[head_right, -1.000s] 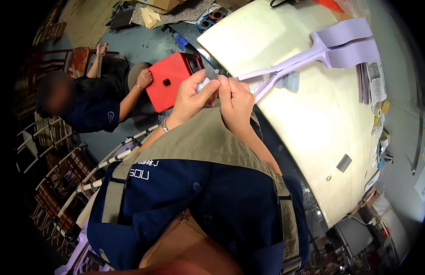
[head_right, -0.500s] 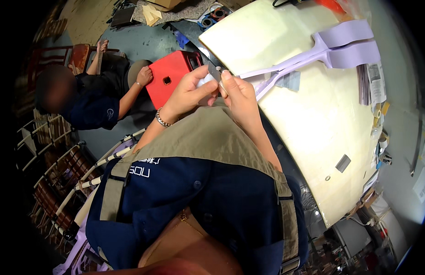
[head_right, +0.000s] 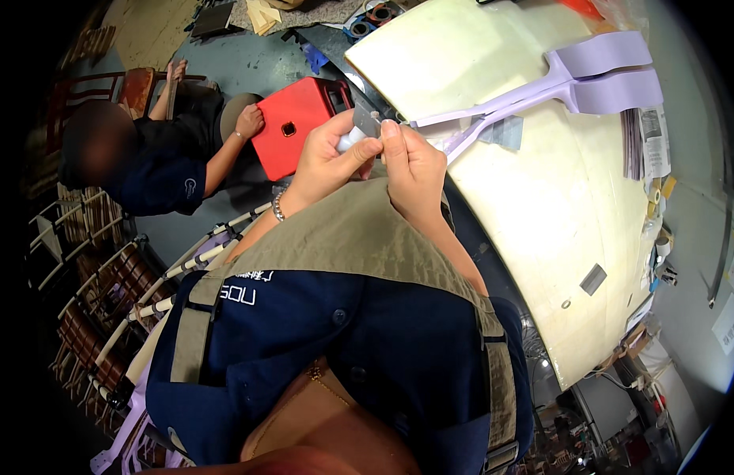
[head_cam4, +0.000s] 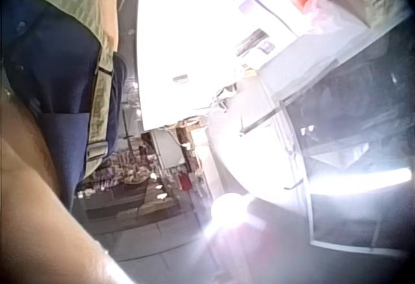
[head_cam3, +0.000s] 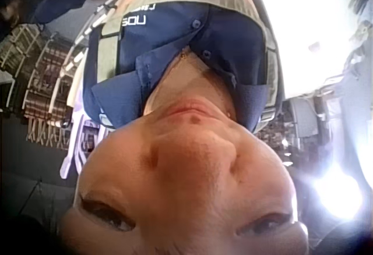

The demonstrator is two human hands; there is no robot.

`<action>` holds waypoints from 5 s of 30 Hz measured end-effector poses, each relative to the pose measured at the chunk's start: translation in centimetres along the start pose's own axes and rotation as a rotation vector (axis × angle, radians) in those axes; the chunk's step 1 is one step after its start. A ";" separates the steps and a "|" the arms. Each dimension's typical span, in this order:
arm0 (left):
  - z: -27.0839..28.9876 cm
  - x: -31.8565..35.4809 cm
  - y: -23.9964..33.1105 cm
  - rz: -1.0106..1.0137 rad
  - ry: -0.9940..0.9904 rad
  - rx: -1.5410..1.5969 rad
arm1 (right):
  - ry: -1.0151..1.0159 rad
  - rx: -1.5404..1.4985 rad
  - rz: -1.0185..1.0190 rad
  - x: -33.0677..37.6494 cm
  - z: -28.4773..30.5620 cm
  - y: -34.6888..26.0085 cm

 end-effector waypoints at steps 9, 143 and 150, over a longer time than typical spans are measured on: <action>-0.6 -0.3 -0.3 -0.106 0.048 0.003 | 0.084 0.248 0.316 -0.5 0.2 1.1; 1.0 -1.1 5.8 -0.602 0.087 -0.593 | -0.023 0.129 0.433 -2.7 1.0 -4.2; 1.5 -1.8 3.0 -0.314 0.158 -0.407 | 0.231 -0.227 0.441 -3.8 2.8 -6.4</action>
Point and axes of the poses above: each hand's wrist, its own x-axis away from the middle knuckle, its own z-axis out of the back of the hand, y = z × x, the point moved 1 cm from there along -x, towards the middle knuckle, and after that the axes turned 4 degrees about z, right-handed, at the moved point
